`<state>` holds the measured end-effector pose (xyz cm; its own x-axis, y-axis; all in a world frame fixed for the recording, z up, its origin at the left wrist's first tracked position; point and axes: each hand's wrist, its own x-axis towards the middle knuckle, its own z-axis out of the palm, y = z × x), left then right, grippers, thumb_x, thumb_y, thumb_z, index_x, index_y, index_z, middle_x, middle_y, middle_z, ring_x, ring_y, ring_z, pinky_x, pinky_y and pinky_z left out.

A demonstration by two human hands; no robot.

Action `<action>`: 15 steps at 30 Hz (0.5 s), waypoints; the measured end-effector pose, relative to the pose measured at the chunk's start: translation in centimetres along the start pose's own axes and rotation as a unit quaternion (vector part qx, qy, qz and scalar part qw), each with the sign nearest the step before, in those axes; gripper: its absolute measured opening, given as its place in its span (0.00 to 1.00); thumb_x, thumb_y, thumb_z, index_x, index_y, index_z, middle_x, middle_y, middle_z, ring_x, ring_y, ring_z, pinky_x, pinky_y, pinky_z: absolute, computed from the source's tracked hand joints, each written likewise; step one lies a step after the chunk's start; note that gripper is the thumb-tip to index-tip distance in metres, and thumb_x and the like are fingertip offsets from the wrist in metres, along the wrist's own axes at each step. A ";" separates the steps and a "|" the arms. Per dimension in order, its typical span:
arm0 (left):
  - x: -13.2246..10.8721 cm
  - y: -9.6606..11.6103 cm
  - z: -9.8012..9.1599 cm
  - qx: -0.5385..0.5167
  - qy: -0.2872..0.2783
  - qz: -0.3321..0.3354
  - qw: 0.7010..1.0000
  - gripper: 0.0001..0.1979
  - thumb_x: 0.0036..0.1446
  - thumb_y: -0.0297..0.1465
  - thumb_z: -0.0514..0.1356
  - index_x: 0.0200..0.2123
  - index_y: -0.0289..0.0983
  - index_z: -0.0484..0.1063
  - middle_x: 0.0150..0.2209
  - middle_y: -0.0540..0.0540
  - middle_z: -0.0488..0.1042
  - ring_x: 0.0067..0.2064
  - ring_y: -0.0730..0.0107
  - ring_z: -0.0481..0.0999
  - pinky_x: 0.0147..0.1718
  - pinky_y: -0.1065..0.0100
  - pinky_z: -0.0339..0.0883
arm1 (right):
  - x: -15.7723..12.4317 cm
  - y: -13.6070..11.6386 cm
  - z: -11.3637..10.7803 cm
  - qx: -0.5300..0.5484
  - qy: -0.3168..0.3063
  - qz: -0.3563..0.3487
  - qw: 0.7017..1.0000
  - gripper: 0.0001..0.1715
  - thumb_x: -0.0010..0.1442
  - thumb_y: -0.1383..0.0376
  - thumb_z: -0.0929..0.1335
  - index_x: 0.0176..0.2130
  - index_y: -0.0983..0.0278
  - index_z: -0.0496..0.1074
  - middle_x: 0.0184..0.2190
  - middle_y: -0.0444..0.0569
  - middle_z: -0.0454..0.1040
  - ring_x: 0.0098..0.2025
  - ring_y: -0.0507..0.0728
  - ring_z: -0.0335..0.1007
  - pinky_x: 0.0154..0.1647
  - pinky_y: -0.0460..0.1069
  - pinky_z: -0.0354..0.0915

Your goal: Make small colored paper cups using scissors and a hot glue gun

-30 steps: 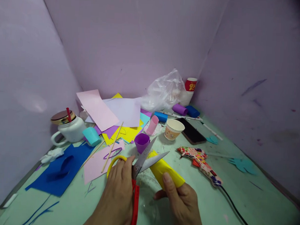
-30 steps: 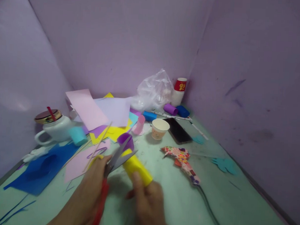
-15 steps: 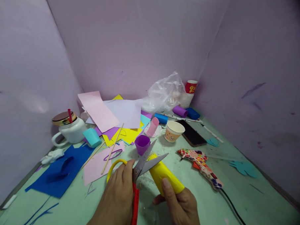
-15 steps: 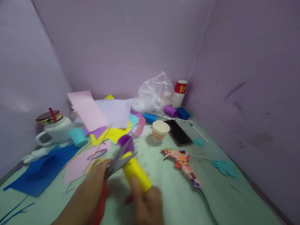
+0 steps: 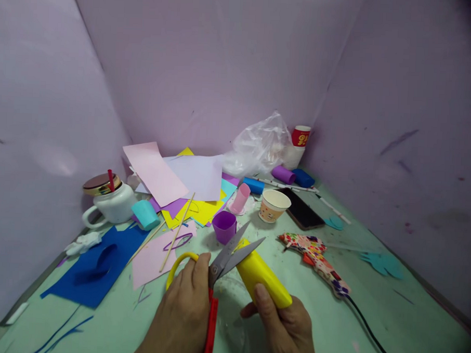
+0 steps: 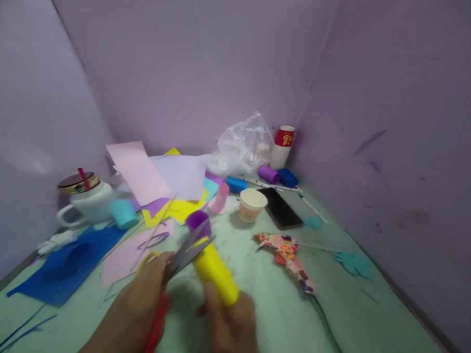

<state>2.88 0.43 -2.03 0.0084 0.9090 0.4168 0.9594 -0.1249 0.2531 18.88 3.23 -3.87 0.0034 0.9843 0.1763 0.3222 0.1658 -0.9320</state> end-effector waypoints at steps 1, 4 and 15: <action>0.0 -0.1 0.0 0.011 0.012 0.013 1.000 0.22 0.52 0.19 0.47 0.52 0.32 0.58 0.41 0.36 0.75 0.41 0.54 0.78 0.35 0.55 0.75 | 0.0 0.1 0.0 -0.004 0.000 0.001 1.000 0.37 0.58 0.41 0.59 0.16 0.62 0.76 0.18 0.49 0.73 0.23 0.56 0.70 0.29 0.49 0.65; -0.2 -0.1 0.1 0.026 0.032 0.032 0.999 0.22 0.52 0.19 0.46 0.51 0.33 0.58 0.38 0.38 0.76 0.38 0.56 0.79 0.31 0.58 0.75 | -0.2 0.2 0.0 -0.015 0.004 0.018 1.000 0.38 0.57 0.40 0.59 0.16 0.61 0.77 0.20 0.50 0.74 0.25 0.58 0.71 0.31 0.50 0.65; 0.2 -1.0 -1.4 -0.148 0.007 -0.123 0.981 0.21 0.51 0.23 0.48 0.49 0.41 0.63 0.35 0.49 0.77 0.36 0.68 0.79 0.37 0.70 0.72 | 2.3 -0.3 0.0 0.217 -0.080 0.185 0.955 0.30 0.49 0.42 0.69 0.27 0.68 0.75 0.19 0.45 0.71 0.18 0.54 0.68 0.20 0.48 0.65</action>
<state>1.50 0.19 -1.04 -0.2193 0.9205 0.3235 0.8077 -0.0147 0.5893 18.80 5.48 -3.20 -0.1159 0.9709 -0.2097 -0.0967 -0.2212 -0.9704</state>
